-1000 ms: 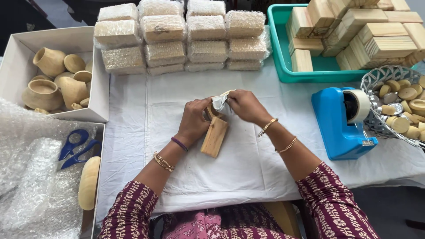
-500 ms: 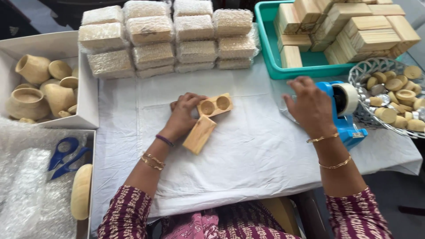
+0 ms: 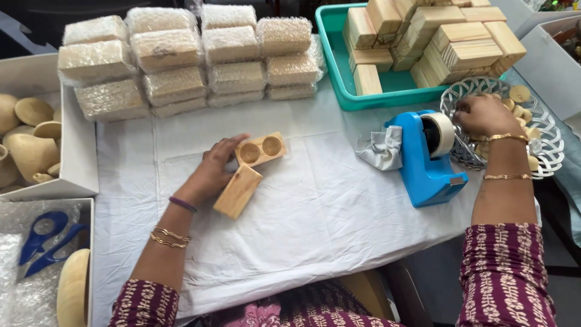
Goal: The person wipes a small wooden block with a white cloth, then wraps it in bubble wrap and secures it with tape. The wrapped block is placed in a stack of similar items. The person repeats the wiping and wrapping process with another wooden block.
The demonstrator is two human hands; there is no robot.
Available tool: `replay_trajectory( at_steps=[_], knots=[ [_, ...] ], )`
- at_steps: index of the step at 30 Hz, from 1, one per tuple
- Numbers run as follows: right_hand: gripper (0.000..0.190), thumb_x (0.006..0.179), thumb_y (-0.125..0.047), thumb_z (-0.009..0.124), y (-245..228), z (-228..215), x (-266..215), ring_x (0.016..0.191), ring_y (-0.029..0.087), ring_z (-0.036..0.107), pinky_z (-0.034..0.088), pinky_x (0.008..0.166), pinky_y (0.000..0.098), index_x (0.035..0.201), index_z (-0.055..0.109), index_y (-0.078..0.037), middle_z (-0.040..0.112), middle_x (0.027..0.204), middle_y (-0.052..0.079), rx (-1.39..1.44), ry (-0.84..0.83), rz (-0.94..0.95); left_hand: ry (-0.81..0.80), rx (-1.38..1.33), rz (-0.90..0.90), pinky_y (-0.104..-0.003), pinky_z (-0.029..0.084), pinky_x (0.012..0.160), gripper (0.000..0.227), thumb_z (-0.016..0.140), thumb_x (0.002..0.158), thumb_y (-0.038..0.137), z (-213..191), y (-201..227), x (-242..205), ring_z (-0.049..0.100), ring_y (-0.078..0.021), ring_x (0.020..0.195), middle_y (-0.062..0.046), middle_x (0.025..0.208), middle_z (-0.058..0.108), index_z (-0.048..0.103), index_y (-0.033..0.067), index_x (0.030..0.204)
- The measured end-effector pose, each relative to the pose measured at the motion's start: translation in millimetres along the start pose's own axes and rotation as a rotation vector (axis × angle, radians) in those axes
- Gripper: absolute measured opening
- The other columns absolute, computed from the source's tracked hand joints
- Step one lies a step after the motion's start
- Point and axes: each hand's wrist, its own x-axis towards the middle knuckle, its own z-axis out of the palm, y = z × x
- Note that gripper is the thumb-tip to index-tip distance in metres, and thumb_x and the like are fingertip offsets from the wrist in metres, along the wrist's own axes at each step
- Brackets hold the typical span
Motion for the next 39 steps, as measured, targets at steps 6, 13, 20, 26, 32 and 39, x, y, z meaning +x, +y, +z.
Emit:
replay_trajectory(
  at_steps=[6, 13, 20, 26, 32, 39],
  knots=[
    [0.042, 0.101, -0.045, 0.061, -9, -5, -13, 0.092, 0.028, 0.069, 0.052, 0.083, 0.0408, 0.12, 0.077, -0.011, 0.074, 0.104, 0.012, 0.245, -0.129, 0.074, 0.005, -0.102, 0.001, -0.04, 0.049, 0.109, 0.103, 0.085, 0.073, 0.002, -2, -2, 0, 0.057, -0.0275, 0.124, -0.01, 0.134, 0.053, 0.032, 0.028, 0.158],
    [0.05, 0.103, -0.048, 0.064, 5, -3, -20, 0.085, 0.023, 0.066, 0.052, 0.077, 0.039, 0.119, 0.076, -0.001, 0.076, 0.095, 0.016, 0.348, -0.16, 0.095, 0.007, 0.016, -0.101, -0.036, 0.056, 0.098, 0.085, 0.078, 0.079, 0.004, -14, -14, -7, 0.065, -0.0241, 0.108, -0.007, 0.125, 0.062, 0.044, 0.0259, 0.154],
    [0.035, 0.096, -0.027, 0.073, 1, -6, -43, 0.089, 0.026, 0.071, 0.055, 0.082, 0.0404, 0.123, 0.076, -0.005, 0.077, 0.1, 0.016, 0.146, 0.048, -0.078, 0.061, -0.106, -0.102, -0.035, 0.054, 0.101, 0.059, 0.069, 0.094, 0.031, -8, -7, -6, 0.065, -0.025, 0.117, -0.011, 0.134, 0.063, 0.055, 0.0109, 0.148],
    [0.019, 0.102, -0.011, 0.071, -133, -26, -81, 0.097, 0.019, 0.072, 0.058, 0.089, 0.0306, 0.118, 0.073, -0.002, 0.075, 0.107, 0.011, 0.614, 0.274, -0.406, 0.103, 0.046, -0.138, -0.037, 0.049, 0.106, 0.095, 0.086, 0.076, 0.042, 24, 23, 1, 0.056, -0.0299, 0.128, -0.018, 0.142, 0.051, 0.042, 0.0002, 0.149],
    [0.014, 0.087, -0.013, 0.082, -313, 35, -93, 0.082, 0.021, 0.074, 0.061, 0.073, 0.0321, 0.098, 0.078, -0.006, 0.075, 0.096, 0.008, 0.619, 0.089, -0.893, 0.165, 0.002, -0.075, -0.038, 0.049, 0.107, 0.096, 0.085, 0.078, 0.043, 34, 27, 1, 0.056, -0.0315, 0.131, -0.019, 0.146, 0.05, 0.04, -0.0019, 0.151],
    [0.017, 0.086, -0.01, 0.074, -344, 47, -104, 0.095, 0.032, 0.069, 0.055, 0.084, 0.0425, 0.101, 0.081, -0.009, 0.069, 0.109, 0.011, 0.328, 0.377, -1.115, 0.203, -0.061, -0.026, -0.037, 0.052, 0.105, 0.096, 0.085, 0.077, 0.044, 34, 22, 1, 0.059, -0.031, 0.129, -0.018, 0.144, 0.053, 0.043, -0.0013, 0.15]
  ],
)
